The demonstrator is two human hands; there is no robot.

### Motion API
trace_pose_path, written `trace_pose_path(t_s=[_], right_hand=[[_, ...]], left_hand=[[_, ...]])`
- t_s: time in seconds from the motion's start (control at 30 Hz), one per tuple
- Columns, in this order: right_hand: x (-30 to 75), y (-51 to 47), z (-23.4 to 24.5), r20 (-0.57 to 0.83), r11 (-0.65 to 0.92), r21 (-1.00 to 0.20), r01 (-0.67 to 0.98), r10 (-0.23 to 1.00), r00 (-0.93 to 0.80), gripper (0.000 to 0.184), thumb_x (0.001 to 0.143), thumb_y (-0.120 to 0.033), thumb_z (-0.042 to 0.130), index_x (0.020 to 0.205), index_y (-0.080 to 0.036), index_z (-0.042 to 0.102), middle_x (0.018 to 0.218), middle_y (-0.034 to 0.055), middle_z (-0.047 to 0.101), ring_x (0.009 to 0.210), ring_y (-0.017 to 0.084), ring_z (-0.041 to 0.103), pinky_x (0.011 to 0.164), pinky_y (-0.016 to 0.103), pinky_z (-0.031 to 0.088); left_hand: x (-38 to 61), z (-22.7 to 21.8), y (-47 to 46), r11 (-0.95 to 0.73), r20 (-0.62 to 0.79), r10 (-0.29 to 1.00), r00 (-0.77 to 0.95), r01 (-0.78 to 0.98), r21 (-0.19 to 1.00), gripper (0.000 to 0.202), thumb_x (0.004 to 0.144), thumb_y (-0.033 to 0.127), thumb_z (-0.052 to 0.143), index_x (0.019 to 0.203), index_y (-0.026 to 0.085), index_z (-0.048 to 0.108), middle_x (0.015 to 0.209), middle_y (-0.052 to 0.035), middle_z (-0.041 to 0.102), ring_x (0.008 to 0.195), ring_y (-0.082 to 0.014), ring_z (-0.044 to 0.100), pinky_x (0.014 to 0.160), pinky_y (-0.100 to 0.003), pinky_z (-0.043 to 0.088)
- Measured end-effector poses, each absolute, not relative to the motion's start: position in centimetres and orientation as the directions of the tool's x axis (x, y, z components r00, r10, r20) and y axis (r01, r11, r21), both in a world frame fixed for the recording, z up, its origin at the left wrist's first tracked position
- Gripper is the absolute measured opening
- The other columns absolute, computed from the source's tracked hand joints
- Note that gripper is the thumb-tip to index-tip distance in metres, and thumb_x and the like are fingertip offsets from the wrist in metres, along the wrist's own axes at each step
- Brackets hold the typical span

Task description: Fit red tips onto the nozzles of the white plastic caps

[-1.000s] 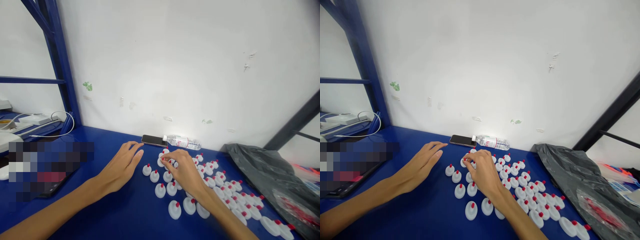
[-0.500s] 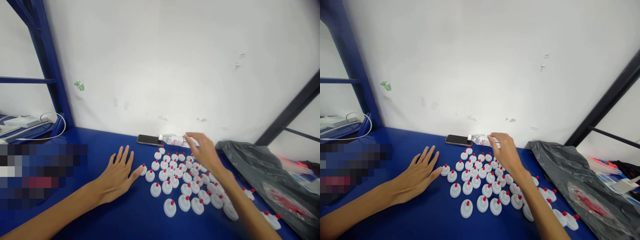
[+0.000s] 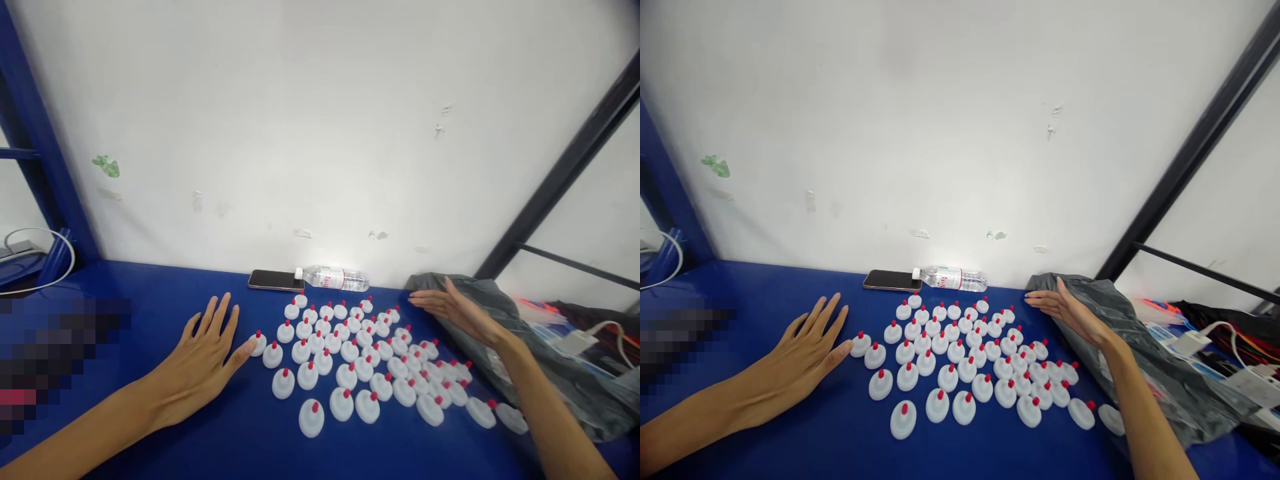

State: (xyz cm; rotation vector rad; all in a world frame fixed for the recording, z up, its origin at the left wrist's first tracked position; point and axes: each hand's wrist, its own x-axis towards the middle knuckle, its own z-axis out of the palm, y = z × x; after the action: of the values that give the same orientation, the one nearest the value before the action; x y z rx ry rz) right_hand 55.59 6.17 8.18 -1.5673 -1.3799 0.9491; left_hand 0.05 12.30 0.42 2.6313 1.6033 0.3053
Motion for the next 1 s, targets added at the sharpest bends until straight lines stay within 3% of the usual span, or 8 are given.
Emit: trace_pose_path(t_s=[0.17,0.37,0.47,0.63,0.83,1.0], right_hand=[[56.6,5.3,7.9,0.017,-0.007,-0.986,0.168,0.989,0.144,0.081,0.096,-0.081,0.025,0.121,-0.023,0.075,0.131,0.0156,0.074,0.135,0.034,0.061,0.121,0.05,0.039],[53.6,8.7,6.3,0.116,0.117,-0.993,0.011,0.965,0.235,0.072,0.097,-0.079,0.026,0.108,-0.025,0.072,0.124,0.0161,0.076,0.132,0.032,0.064,0.12,0.051,0.041],[53.0,9.6,5.7,0.123,0.13,-0.991,-0.013,0.962,0.246,0.071,0.096,-0.08,0.027,0.107,-0.025,0.072,0.124,0.0164,0.076,0.133,0.033,0.062,0.119,0.053,0.042],[54.3,8.6,4.9,0.09,0.096,-0.995,-0.011,0.963,0.253,0.08,0.095,-0.081,0.023,0.106,-0.021,0.075,0.118,0.019,0.078,0.132,0.034,0.063,0.122,0.05,0.038],[52.9,8.9,3.7,0.053,0.057,-0.998,-0.018,0.982,0.183,0.084,0.097,-0.08,0.023,0.112,-0.018,0.077,0.126,0.019,0.075,0.131,0.032,0.064,0.121,0.046,0.038],[49.9,10.4,3.0,0.052,0.051,-0.999,0.006,0.989,0.141,0.085,0.096,-0.083,0.025,0.108,-0.018,0.078,0.122,0.0168,0.077,0.129,0.031,0.065,0.122,0.048,0.035]], left_hand=[[-0.3,-0.6,12.9,-0.496,0.244,0.852,0.463,0.863,0.094,0.076,0.104,0.063,0.027,0.162,0.014,0.029,0.175,-0.0097,0.002,0.161,-0.0387,0.007,0.126,-0.061,0.025],[-0.3,-1.4,13.4,-0.513,0.306,0.829,0.469,0.854,0.081,0.075,0.104,0.063,0.031,0.16,0.013,0.035,0.176,-0.008,0.008,0.161,-0.0397,0.012,0.125,-0.059,0.025],[-0.1,-1.1,13.4,-0.517,0.289,0.836,0.467,0.846,0.128,0.072,0.104,0.061,0.031,0.162,0.019,0.03,0.176,-0.0073,0.009,0.161,-0.0391,0.01,0.126,-0.059,0.024],[0.5,-0.1,12.2,-0.525,0.236,0.848,0.474,0.81,0.261,0.059,0.107,0.058,0.024,0.163,0.041,0.018,0.175,0.0015,0.017,0.162,-0.0336,0.009,0.127,-0.061,0.023],[1.4,0.6,10.8,-0.498,0.281,0.861,0.424,0.815,0.297,0.055,0.109,0.056,0.017,0.158,0.039,0.037,0.168,-0.0006,0.039,0.16,-0.0285,0.024,0.13,-0.055,0.021],[1.6,0.9,10.5,-0.496,0.265,0.863,0.43,0.822,0.281,0.057,0.108,0.058,0.015,0.155,0.04,0.041,0.167,-0.0001,0.041,0.159,-0.0262,0.025,0.13,-0.052,0.021]])
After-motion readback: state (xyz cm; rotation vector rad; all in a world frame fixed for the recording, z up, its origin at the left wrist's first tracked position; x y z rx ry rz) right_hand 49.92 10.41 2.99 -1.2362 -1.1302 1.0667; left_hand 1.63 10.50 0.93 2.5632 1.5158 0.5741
